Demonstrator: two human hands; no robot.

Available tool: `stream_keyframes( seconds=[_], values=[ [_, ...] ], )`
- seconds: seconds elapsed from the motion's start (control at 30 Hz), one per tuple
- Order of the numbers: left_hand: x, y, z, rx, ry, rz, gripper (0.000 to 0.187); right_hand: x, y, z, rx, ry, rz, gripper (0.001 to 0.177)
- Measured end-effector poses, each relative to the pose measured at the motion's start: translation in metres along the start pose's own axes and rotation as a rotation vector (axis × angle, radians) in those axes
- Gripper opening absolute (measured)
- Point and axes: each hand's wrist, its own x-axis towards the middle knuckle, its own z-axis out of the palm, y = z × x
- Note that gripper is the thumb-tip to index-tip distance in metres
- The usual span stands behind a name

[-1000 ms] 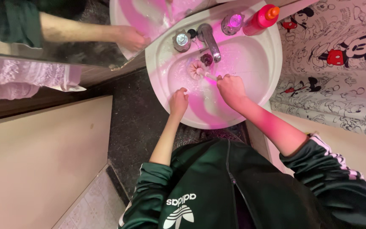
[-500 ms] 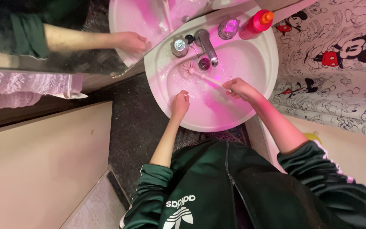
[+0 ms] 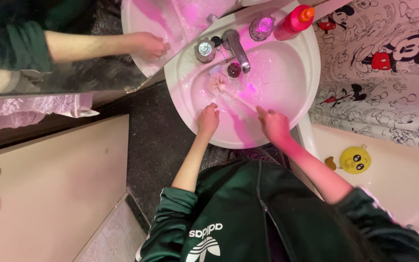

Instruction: The person lifts the toilet seat, rinses a toilet brush under running water at the sink, then scrubs the inside of the toilet bowl and the underside of the seat with the brush. The person continues scrubbing the bowl and seat repeatedly throughout the clip.

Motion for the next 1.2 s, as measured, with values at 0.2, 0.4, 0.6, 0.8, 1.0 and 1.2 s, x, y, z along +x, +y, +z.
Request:
stream_keyframes(
  seconds=[0.2,0.4,0.6,0.8,1.0,1.2],
  values=[
    [-0.001,0.003,0.001,0.017,-0.049,-0.018,0.022,-0.045,0.004,-0.028,0.017,-0.002,0.077,0.043],
    [0.000,0.000,0.001,0.034,-0.051,-0.016,0.021,-0.022,0.006,-0.026,0.063,0.008,0.101,0.040],
    [-0.003,0.003,-0.002,0.042,-0.060,-0.023,0.022,0.013,0.009,-0.006,-0.032,-0.051,0.120,0.034],
    [-0.003,0.007,-0.007,0.062,-0.096,-0.055,0.023,0.045,0.003,0.028,-0.210,-0.125,-0.021,0.033],
    [0.003,0.005,-0.010,0.045,-0.074,-0.068,0.022,0.050,0.014,0.045,0.292,-0.440,0.365,0.041],
    [0.000,0.007,-0.008,0.026,-0.115,-0.133,0.020,-0.001,0.031,0.057,1.223,-0.413,0.689,0.044]
  ],
)
